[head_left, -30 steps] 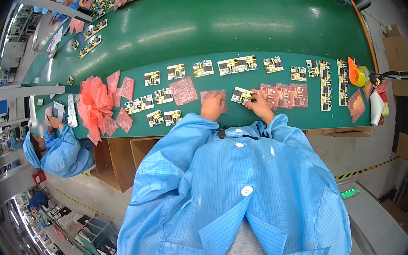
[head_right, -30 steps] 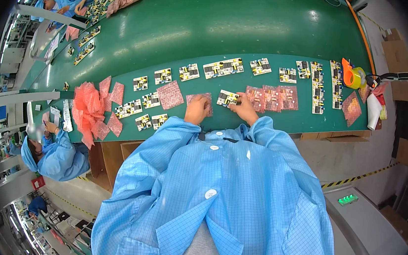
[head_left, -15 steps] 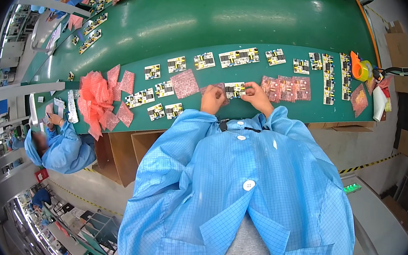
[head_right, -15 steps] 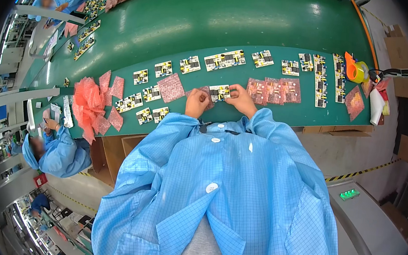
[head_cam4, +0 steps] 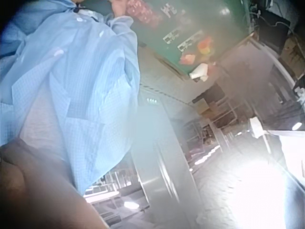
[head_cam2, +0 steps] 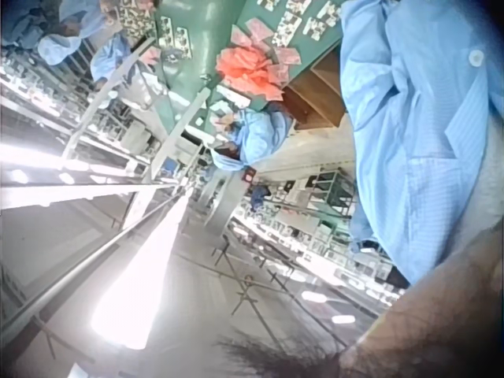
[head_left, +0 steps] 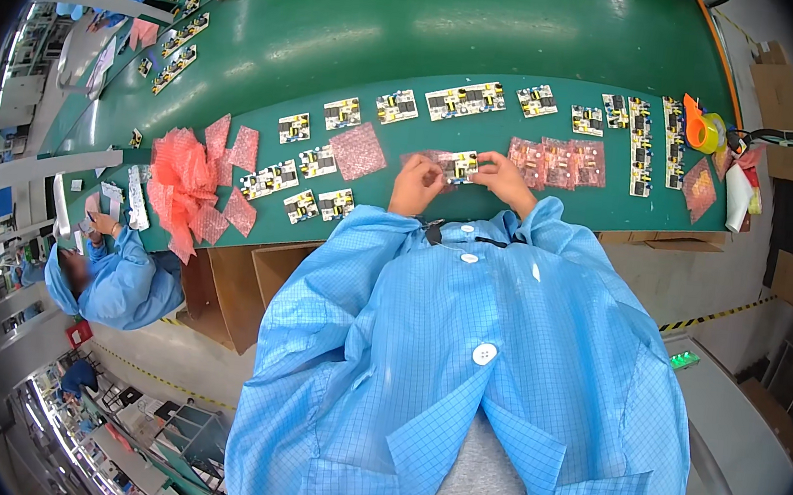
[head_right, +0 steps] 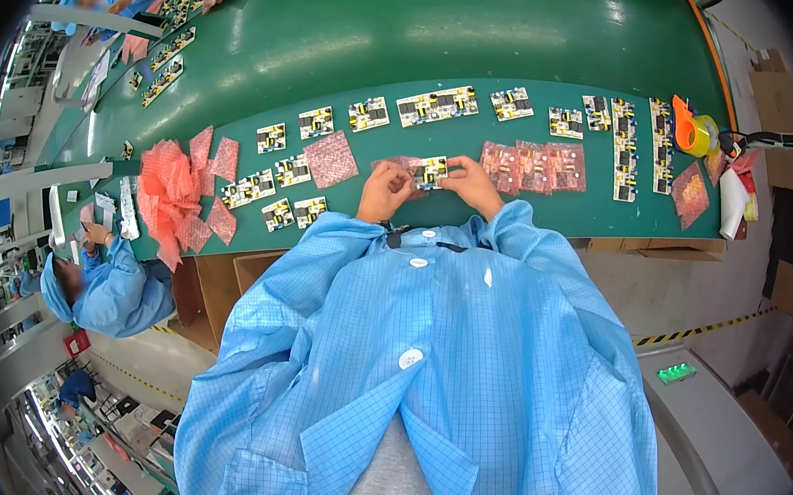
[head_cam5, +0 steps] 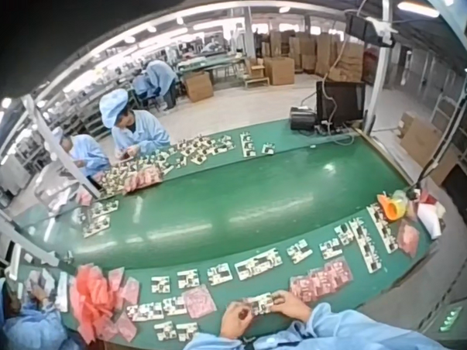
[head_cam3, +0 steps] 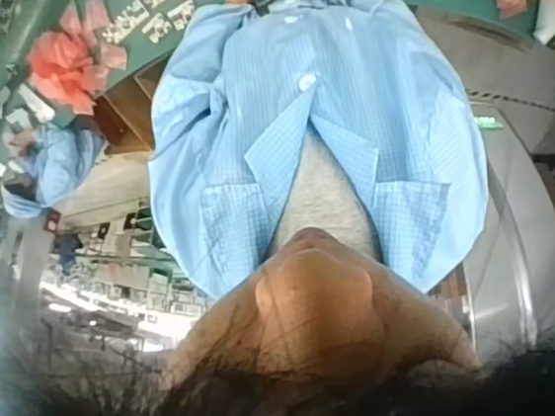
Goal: Picking up multiple circuit board components from an assembly line and placing them into a cardboard shipping box.
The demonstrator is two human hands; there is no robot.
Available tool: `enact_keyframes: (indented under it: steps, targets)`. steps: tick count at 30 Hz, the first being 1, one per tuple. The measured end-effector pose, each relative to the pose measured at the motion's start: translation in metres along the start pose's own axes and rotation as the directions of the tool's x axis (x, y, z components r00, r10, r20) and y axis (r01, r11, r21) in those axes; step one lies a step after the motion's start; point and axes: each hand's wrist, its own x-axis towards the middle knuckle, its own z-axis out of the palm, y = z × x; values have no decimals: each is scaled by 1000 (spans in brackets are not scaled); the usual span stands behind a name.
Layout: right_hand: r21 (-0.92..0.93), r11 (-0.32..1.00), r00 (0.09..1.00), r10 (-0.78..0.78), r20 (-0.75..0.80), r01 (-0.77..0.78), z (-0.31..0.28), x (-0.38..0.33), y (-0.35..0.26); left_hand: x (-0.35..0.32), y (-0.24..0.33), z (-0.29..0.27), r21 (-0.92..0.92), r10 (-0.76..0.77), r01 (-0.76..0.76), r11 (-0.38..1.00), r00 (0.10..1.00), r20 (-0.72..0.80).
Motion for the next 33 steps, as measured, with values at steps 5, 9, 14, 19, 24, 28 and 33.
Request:
enact_keyframes:
  steps: [5,9,14,19,24,28,33]
  targets:
    - [-6,999,998,-40,41,40,3,-2,-3,6,11,1,3,76,-76,997,996,-45]
    - [-10,998,998,64,2,-64,6,-9,-20,8,32,-3,162,205,-194,968,977,-53]
    - [-32,993,993,110,-50,-112,11,-12,-27,17,41,-6,275,309,-258,926,938,-159]
    - [4,999,996,-51,-70,52,16,-8,-23,18,39,-5,367,331,-221,904,904,-272]
    - [-44,999,985,-4,-175,-4,14,-12,-37,14,28,-2,215,145,-109,970,976,-159]
    - [-195,980,994,-65,-89,47,15,-10,-23,16,35,1,192,225,-186,963,953,-202]
    - [-106,994,994,-24,-106,13,17,-7,-25,13,38,0,161,207,-178,971,961,-186]
